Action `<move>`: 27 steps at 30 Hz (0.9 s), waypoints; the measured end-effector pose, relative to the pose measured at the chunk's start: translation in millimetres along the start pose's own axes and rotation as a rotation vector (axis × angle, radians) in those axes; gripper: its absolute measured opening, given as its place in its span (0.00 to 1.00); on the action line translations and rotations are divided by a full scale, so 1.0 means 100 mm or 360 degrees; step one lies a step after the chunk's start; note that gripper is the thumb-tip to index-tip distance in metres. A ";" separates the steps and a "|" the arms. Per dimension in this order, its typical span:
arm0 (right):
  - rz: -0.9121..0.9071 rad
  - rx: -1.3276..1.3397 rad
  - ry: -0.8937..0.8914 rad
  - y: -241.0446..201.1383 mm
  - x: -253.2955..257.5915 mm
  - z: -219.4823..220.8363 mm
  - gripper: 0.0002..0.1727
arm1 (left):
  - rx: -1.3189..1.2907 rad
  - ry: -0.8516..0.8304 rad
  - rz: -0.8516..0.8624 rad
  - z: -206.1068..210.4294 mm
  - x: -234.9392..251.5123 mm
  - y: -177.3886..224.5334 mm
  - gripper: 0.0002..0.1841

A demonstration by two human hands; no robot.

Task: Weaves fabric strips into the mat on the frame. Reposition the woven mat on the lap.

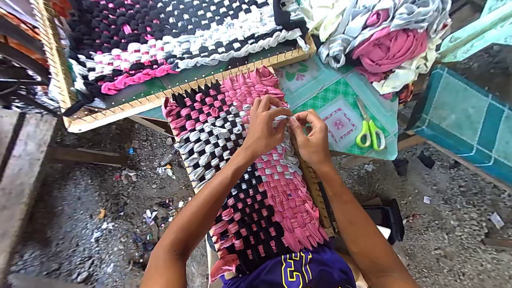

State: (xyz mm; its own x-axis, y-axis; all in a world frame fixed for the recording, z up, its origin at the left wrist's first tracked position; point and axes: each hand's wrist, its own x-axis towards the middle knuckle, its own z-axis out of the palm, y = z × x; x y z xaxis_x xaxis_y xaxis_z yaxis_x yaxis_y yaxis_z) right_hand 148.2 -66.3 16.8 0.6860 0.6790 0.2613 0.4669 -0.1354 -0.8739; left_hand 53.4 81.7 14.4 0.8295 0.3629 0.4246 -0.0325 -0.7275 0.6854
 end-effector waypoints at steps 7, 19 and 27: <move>0.0113 0.0479 0.0126 0.03 -0.04 0.09 0.07 | 0.0251 -0.0118 0.0053 0.03 -0.13 0.08 0.16; 0.0034 0.0212 -0.0007 -0.06 0.09 -0.06 0.13 | 0.0400 -0.0344 0.0107 -0.09 -0.02 -0.10 0.15; -0.0014 -0.0366 -0.0069 -0.29 0.13 -0.20 0.18 | -0.0063 0.0014 0.0005 0.01 -0.05 -0.14 0.11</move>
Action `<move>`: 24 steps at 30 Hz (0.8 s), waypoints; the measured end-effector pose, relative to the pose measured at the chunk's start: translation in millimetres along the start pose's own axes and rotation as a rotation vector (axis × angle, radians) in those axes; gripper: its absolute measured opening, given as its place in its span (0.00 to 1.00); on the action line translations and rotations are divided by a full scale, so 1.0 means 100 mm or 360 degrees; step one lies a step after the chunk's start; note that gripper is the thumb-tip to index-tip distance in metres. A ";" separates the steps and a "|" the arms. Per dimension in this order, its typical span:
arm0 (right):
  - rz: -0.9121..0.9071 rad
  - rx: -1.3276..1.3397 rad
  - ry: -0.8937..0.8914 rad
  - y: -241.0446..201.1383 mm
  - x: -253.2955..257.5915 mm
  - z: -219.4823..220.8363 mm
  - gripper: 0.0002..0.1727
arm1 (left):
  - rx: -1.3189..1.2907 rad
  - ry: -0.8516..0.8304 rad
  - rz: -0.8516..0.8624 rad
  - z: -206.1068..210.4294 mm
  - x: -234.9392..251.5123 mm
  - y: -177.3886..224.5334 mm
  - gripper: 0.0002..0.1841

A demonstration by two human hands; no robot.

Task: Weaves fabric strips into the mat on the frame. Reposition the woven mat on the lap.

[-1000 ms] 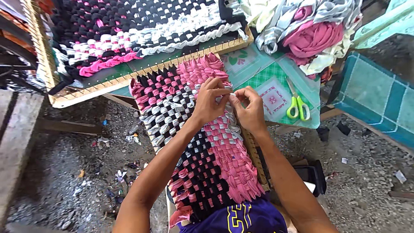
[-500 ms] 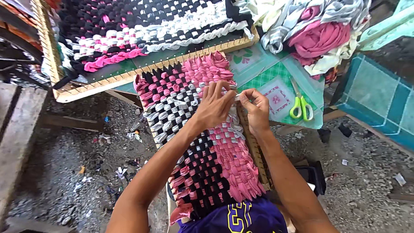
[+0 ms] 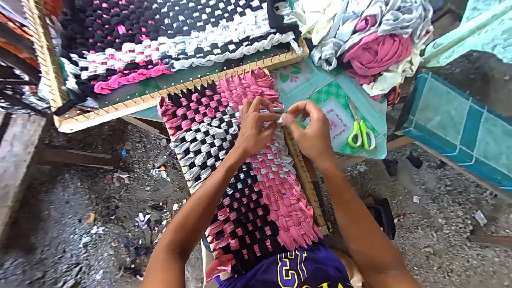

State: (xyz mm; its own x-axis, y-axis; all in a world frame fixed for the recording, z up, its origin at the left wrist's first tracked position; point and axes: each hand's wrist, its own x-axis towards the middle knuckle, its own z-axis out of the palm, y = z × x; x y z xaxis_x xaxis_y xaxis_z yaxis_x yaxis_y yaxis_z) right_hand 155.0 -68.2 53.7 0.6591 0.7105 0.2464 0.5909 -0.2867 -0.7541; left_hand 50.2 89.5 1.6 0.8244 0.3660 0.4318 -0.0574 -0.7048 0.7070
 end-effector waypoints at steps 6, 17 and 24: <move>-0.0113 0.0168 0.0421 0.12 -0.17 0.35 0.07 | -0.0038 0.0042 -0.0029 -0.03 -0.05 0.03 0.09; -0.0252 -0.0367 -0.0395 0.05 -0.22 -0.04 0.16 | 0.0040 -0.0410 0.0131 -0.29 0.06 -0.12 0.12; -0.0444 0.0102 -0.0307 -0.59 -0.16 -0.49 0.08 | -0.0189 -0.0195 0.0000 -0.19 0.03 -0.16 0.09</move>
State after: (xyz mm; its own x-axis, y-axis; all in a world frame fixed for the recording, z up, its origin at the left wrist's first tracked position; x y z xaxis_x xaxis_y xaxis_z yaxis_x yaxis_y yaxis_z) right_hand 132.2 -94.3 123.4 0.3725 0.8660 0.3335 0.7018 -0.0277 -0.7118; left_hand 43.1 113.3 2.6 0.8866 0.2838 0.3653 -0.1177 -0.6253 0.7715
